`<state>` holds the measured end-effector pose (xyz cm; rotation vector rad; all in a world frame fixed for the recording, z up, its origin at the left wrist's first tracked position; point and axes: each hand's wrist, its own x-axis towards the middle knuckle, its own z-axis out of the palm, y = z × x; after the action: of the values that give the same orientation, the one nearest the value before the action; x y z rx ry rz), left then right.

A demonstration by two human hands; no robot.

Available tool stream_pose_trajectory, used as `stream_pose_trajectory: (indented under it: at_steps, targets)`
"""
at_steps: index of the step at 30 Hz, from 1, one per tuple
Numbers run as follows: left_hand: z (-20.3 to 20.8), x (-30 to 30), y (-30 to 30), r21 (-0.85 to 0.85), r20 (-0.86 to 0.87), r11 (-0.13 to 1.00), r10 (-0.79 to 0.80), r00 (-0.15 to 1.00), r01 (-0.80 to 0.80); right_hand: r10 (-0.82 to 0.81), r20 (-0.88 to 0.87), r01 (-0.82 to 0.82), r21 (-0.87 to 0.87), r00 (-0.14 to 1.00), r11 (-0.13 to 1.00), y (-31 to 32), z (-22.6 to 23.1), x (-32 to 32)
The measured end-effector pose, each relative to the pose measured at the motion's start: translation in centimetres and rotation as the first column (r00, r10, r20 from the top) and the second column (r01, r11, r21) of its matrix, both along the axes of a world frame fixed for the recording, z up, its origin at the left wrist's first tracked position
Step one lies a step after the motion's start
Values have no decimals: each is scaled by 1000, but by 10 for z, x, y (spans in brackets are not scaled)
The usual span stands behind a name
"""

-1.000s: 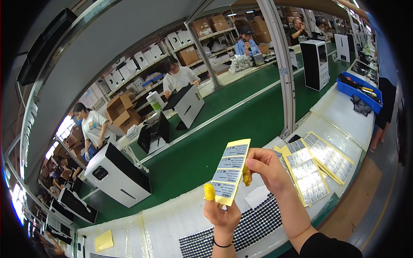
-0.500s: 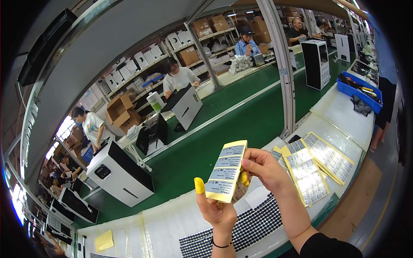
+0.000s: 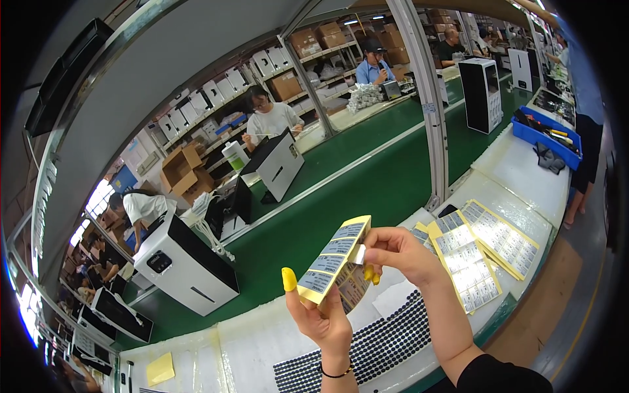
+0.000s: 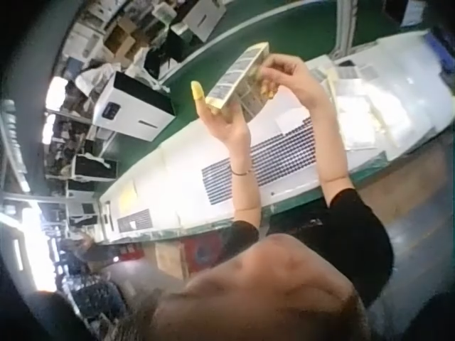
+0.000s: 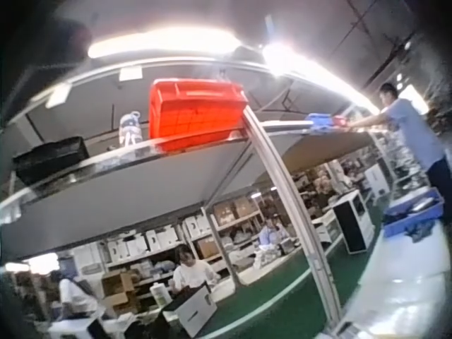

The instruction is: Inspecting and applying labels to plastic electronic device housings on an assembly line.

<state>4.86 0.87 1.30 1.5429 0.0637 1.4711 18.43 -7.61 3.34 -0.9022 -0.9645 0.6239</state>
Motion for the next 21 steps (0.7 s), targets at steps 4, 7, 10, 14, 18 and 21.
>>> stream_pose_trajectory:
  at_steps: [4,7,10,14,18,21]
  targets:
    - [-8,2,4,214,-12,977,26,1000,-23,-35,-105,43,79,994,996,-4,-5,5]
    - [-10,2,7,366,-7,924,123,992,-112,-178,-108,184,45,978,982,-4,-4,6]
    - [-10,0,5,477,-25,861,216,976,-179,-162,-136,172,66,977,983,-5,-2,6]
    - [-7,1,4,447,22,880,172,985,-164,-115,-92,120,57,989,991,-5,-4,7]
    - [-5,-1,2,335,18,936,109,994,-109,-97,-100,101,30,990,994,-1,-3,6]
    - [-6,-3,2,308,0,949,79,997,-75,-110,-97,111,9,989,994,-3,-2,6]
